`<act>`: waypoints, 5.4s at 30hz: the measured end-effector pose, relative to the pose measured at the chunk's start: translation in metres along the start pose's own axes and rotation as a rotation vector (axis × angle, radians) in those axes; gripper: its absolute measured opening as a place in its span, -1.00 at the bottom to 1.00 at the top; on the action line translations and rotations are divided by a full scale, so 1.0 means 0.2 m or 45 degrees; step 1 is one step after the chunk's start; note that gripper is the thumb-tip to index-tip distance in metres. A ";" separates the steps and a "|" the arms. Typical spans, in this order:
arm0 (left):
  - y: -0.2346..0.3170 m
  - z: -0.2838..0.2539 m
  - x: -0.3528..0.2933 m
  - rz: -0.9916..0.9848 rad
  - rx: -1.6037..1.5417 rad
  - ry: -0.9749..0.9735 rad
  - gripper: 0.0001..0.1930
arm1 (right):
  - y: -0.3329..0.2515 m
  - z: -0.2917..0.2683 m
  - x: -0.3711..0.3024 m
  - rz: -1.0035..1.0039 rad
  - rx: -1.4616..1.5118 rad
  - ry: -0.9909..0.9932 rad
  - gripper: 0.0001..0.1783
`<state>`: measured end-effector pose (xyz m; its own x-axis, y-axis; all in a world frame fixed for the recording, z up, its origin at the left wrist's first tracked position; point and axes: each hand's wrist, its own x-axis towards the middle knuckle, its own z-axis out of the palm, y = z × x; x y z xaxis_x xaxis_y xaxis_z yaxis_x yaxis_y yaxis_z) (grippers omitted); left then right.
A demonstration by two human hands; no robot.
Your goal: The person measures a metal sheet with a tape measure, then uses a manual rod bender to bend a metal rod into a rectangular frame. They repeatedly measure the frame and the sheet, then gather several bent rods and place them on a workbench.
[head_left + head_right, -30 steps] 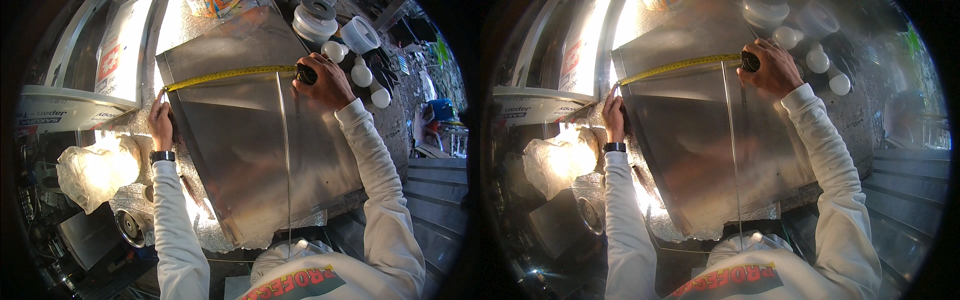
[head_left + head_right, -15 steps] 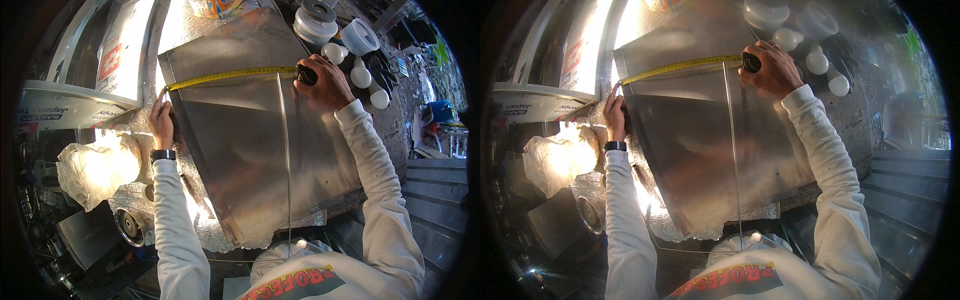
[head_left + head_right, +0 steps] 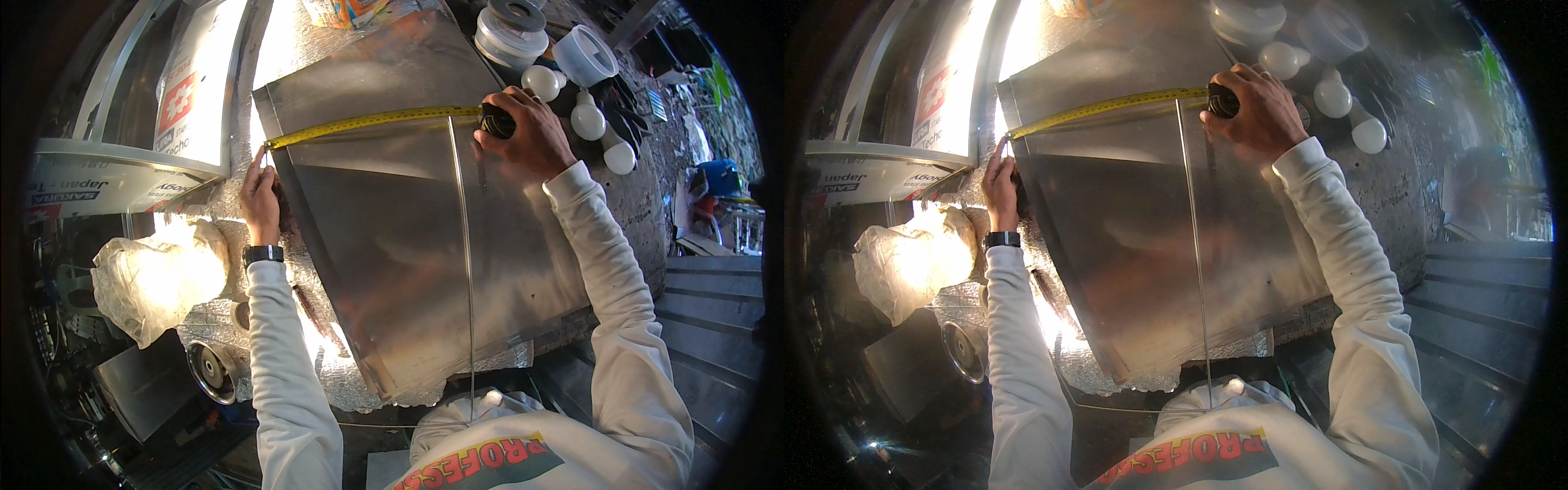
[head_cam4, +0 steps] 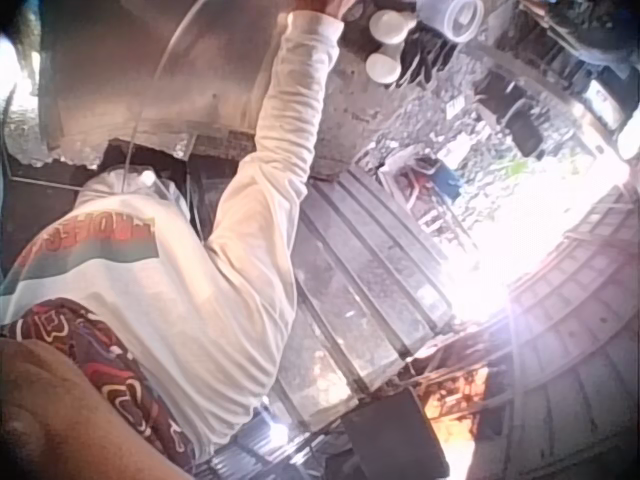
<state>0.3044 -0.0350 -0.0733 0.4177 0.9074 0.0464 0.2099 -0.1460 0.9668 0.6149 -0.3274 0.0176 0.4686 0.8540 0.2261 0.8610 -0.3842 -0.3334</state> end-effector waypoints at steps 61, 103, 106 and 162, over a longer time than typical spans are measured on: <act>-0.15 -0.95 -2.39 -0.872 -0.722 0.221 -0.81 | -0.86 -0.17 -2.32 0.306 0.298 -0.395 -0.50; 0.18 -0.48 -1.56 -0.122 0.644 0.422 -0.79 | 0.09 0.05 0.05 0.172 0.432 -0.118 -0.39; 0.12 -0.48 -1.58 -0.041 0.680 0.436 -0.81 | 0.07 0.04 0.05 0.222 0.503 -0.165 -0.39; 0.12 -1.14 -2.27 -0.506 -0.579 -0.392 -0.72 | -1.36 0.16 -2.20 1.330 1.608 0.278 -0.57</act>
<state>-0.0815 -0.3605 -0.0135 0.6322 0.6946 -0.3433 0.0349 0.4171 0.9082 0.1675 -0.5863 -0.0206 0.8160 0.3220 -0.4801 -0.4674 -0.1213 -0.8757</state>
